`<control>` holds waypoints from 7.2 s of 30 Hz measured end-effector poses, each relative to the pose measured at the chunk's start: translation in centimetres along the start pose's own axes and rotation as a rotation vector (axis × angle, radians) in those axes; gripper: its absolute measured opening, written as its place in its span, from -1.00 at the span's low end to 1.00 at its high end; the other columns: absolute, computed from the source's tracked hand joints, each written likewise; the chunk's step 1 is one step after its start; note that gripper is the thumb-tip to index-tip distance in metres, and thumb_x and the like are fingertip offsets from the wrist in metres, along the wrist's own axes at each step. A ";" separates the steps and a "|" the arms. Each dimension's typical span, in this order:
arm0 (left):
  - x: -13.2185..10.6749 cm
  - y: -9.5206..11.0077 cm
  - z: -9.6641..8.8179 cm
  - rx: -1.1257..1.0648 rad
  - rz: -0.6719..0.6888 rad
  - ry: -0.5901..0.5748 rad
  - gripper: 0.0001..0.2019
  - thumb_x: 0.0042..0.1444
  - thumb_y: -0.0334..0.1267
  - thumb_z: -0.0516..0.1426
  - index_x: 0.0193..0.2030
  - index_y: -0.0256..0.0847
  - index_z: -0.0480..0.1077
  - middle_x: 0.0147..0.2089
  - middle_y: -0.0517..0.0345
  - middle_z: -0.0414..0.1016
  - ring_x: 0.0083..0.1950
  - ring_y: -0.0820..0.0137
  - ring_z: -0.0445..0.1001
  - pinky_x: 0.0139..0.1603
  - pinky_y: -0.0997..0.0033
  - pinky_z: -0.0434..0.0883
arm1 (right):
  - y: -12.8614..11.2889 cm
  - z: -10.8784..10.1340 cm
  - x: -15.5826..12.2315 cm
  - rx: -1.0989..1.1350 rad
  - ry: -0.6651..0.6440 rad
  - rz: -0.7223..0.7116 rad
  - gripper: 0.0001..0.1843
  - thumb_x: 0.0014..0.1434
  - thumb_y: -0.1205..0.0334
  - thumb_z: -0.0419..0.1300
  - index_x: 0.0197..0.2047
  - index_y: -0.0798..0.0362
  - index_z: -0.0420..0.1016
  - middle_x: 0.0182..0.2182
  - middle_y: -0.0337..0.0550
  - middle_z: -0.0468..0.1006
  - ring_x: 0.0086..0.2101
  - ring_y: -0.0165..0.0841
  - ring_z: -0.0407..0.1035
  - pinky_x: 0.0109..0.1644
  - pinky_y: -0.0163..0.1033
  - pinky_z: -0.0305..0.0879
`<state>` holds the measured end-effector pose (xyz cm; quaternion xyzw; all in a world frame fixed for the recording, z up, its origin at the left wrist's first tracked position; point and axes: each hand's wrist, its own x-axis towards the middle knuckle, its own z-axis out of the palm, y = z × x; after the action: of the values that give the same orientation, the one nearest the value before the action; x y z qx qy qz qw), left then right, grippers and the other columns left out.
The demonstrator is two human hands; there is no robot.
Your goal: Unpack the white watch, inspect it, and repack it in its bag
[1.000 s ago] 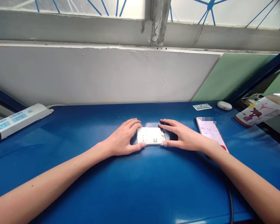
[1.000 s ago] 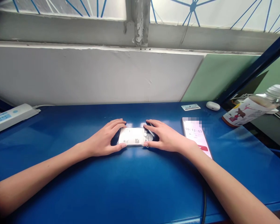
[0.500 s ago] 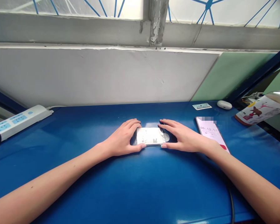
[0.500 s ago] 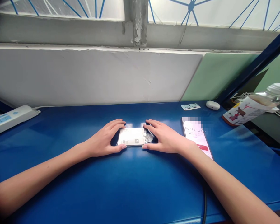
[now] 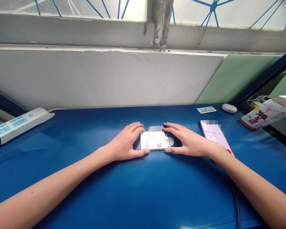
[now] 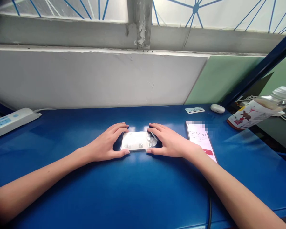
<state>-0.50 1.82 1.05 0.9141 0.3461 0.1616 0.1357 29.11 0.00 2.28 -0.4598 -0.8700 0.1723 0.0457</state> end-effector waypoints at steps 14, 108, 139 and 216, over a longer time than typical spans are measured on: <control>-0.1 -0.2 0.2 0.018 0.011 0.005 -0.34 0.07 0.14 0.27 0.14 -0.31 0.30 0.28 -0.34 0.32 0.40 -0.12 0.18 0.32 -0.12 0.28 | -1.1 0.8 0.0 0.051 0.213 0.008 -0.35 0.31 -0.18 0.07 0.27 0.11 0.38 0.29 0.15 0.37 0.27 0.01 0.24 0.30 0.18 0.24; 0.0 0.1 -0.2 -0.028 0.121 -0.014 -0.42 0.16 -0.05 0.20 0.26 -0.27 0.28 0.28 -0.22 0.35 0.38 -0.07 0.20 0.35 -0.10 0.26 | -0.6 1.3 0.6 -0.112 0.310 -0.170 -0.65 0.39 0.12 0.04 0.07 0.05 0.55 -0.20 0.03 0.64 -0.20 -0.15 0.51 -0.12 -0.06 0.44; -0.3 -0.3 0.5 0.012 0.181 0.140 -0.44 0.19 -0.10 0.22 0.27 -0.33 0.30 0.24 -0.26 0.42 0.30 -0.02 0.34 0.28 -0.05 0.36 | -1.5 3.1 0.7 0.114 0.441 -0.205 -0.80 0.26 0.27 0.24 -0.05 0.05 0.57 0.28 0.14 0.38 0.22 -0.05 0.32 0.19 0.11 0.42; 1.0 4.3 -0.5 0.089 0.186 0.332 -0.72 0.38 -0.33 -0.01 0.15 -0.33 0.34 0.11 -0.17 0.53 0.26 0.00 0.40 0.28 -0.13 0.31 | -4.2 -2.5 1.5 0.191 0.773 -0.220 -0.82 0.24 0.05 0.28 -0.18 -0.06 0.61 -0.28 -0.14 0.71 -0.30 -0.20 0.60 -0.21 -0.09 0.51</control>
<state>2.57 -0.51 3.22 0.9080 0.2847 0.3066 0.0204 25.55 -0.36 5.92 -0.3884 -0.8127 0.0611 0.4300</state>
